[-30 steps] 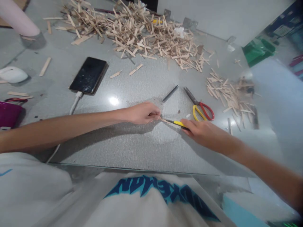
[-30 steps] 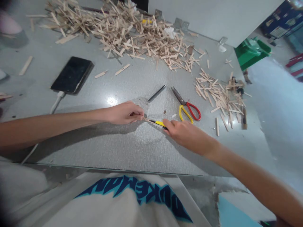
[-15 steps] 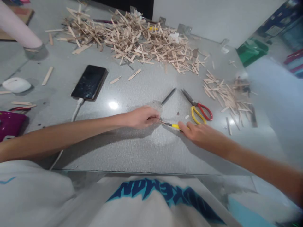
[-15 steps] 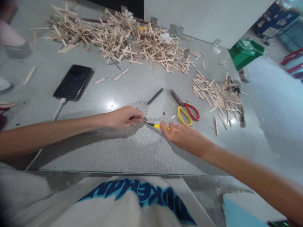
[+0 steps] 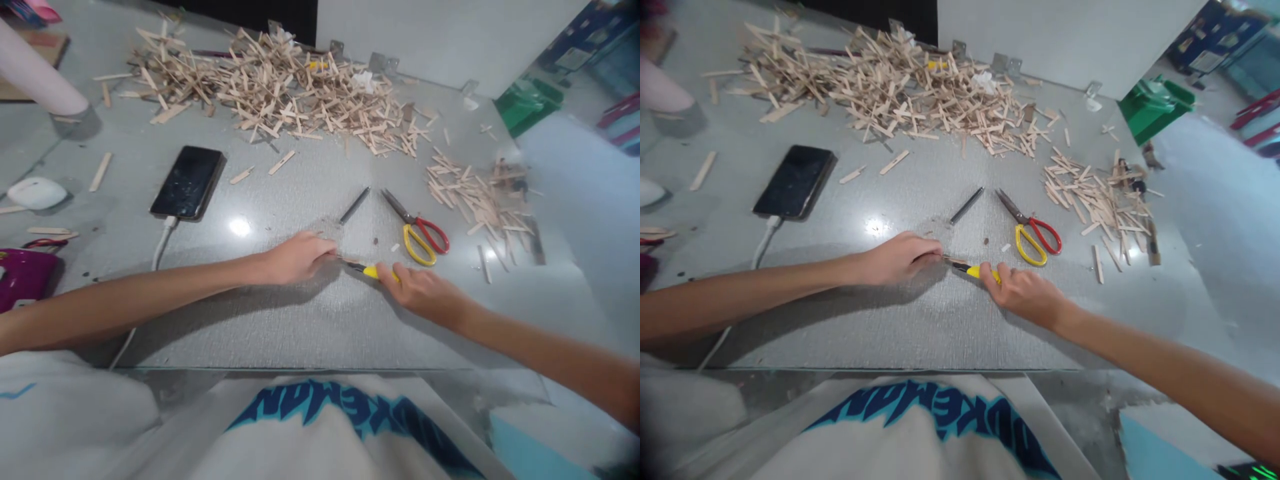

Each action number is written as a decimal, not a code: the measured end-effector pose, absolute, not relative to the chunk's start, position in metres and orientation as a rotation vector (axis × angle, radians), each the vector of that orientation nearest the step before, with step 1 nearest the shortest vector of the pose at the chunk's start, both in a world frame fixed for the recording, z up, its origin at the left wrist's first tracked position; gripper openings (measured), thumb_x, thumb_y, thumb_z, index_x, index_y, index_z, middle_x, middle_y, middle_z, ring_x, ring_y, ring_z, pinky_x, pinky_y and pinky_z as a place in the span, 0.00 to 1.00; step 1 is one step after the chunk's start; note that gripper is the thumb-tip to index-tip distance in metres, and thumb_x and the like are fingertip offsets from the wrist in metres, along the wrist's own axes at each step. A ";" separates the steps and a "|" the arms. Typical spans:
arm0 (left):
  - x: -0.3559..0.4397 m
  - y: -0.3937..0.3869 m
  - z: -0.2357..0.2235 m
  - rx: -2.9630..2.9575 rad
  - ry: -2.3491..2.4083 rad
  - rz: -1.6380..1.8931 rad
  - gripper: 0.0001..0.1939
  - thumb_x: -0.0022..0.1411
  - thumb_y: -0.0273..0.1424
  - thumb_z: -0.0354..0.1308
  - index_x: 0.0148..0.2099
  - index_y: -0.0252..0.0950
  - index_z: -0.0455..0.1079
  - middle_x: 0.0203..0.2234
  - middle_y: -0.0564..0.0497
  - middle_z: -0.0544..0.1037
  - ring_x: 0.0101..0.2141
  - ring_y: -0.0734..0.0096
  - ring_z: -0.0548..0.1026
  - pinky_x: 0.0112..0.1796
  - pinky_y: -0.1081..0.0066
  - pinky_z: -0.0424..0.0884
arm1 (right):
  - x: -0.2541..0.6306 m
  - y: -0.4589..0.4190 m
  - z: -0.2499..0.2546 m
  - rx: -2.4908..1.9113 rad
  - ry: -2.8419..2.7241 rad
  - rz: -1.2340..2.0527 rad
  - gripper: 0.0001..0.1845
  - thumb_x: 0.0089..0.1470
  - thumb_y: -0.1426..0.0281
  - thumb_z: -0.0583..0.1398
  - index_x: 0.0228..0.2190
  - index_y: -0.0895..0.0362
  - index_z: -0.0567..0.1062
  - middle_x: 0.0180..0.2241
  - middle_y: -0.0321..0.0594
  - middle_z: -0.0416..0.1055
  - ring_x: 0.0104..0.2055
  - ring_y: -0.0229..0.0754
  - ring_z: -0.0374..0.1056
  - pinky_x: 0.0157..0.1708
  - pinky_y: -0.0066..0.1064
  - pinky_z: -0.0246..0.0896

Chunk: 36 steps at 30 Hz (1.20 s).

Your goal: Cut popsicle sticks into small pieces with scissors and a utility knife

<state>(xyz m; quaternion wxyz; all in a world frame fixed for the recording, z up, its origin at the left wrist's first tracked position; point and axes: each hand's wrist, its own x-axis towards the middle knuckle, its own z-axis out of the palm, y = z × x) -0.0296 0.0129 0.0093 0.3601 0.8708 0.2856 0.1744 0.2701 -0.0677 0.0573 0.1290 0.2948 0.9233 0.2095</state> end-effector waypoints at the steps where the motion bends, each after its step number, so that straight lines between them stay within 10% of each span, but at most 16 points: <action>1: -0.029 0.013 0.009 2.248 0.736 0.446 0.16 0.76 0.30 0.50 0.32 0.41 0.59 0.20 0.56 0.63 0.23 0.70 0.61 0.30 0.66 0.54 | 0.275 -0.065 0.051 0.832 2.693 0.632 0.22 0.73 0.83 0.48 0.58 0.63 0.76 0.28 0.38 0.73 0.21 0.39 0.66 0.21 0.36 0.42; 20: -0.035 0.022 0.022 2.013 0.729 0.319 0.18 0.80 0.36 0.52 0.34 0.38 0.67 0.20 0.54 0.73 0.21 0.74 0.68 0.28 0.70 0.60 | 0.281 -0.069 0.053 1.074 2.712 0.432 0.19 0.79 0.76 0.48 0.63 0.63 0.71 0.38 0.43 0.75 0.33 0.45 0.73 0.26 0.35 0.55; 30: -0.030 0.028 0.012 2.172 0.678 0.339 0.18 0.78 0.31 0.49 0.31 0.38 0.64 0.20 0.53 0.74 0.22 0.73 0.69 0.28 0.70 0.60 | 0.298 -0.043 0.038 1.023 2.711 0.269 0.20 0.83 0.66 0.47 0.56 0.63 0.75 0.33 0.40 0.75 0.25 0.40 0.64 0.24 0.33 0.45; 36: -0.031 0.022 0.008 2.182 0.690 0.383 0.16 0.76 0.29 0.49 0.31 0.40 0.59 0.20 0.55 0.69 0.21 0.73 0.65 0.28 0.69 0.57 | 0.281 -0.059 0.060 0.948 2.621 0.387 0.20 0.76 0.80 0.49 0.59 0.62 0.74 0.30 0.39 0.74 0.25 0.42 0.66 0.24 0.34 0.47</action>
